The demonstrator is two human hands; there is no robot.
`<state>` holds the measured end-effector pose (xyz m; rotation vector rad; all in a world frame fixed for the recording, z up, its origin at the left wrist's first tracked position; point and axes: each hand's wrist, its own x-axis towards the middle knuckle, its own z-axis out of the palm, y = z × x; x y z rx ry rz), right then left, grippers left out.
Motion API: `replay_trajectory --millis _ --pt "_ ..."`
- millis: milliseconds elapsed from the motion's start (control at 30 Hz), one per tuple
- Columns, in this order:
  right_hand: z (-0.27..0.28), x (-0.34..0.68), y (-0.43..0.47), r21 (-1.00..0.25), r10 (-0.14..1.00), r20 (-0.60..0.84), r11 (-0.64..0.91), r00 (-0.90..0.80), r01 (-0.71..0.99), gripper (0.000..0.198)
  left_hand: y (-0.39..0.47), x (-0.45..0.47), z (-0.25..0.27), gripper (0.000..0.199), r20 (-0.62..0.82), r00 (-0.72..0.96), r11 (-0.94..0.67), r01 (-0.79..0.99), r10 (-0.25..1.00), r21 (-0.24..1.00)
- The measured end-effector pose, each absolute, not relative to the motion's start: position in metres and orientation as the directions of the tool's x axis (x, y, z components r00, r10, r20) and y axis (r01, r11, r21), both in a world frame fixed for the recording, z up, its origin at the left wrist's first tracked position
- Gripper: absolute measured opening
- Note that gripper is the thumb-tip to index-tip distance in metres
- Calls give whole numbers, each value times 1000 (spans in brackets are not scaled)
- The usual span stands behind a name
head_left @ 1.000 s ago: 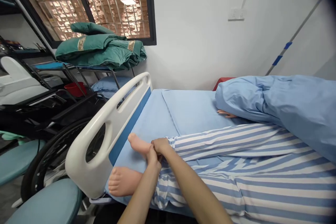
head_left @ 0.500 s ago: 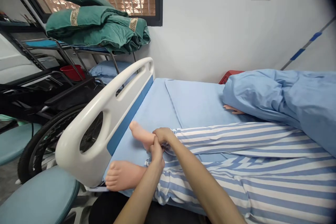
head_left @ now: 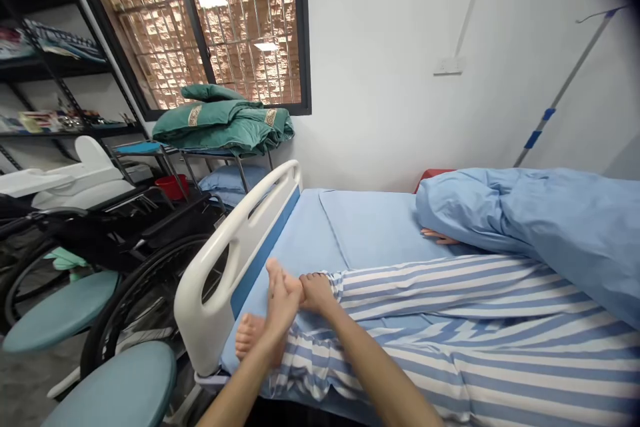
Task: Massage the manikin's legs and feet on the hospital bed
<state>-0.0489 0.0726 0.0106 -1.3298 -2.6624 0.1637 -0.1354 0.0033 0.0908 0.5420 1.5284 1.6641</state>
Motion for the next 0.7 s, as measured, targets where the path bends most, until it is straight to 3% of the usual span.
replay_trajectory --millis 67,133,167,333,567,700 --pt "6 -58 68 -182 838 150 545 -524 819 48 0 -151 98 41 69 -574 9 133 816 991" --pt "4 -66 66 -205 870 143 492 -472 846 51 6 -167 99 34 293 -455 3 546 841 838" --pt "4 -70 67 -218 881 117 474 -459 853 54 11 -174 99 31 335 -395 13 664 855 748" --pt "1 -75 73 -239 882 65 467 -466 851 63 53 -190 89 7 203 -353 176 793 913 583" --pt "-5 -73 74 -242 880 144 475 -453 846 52 104 -178 80 23 -13 -315 306 909 949 283" --pt "-3 -73 73 -236 874 126 485 -469 842 50 107 -178 77 19 -88 -234 242 964 968 108"
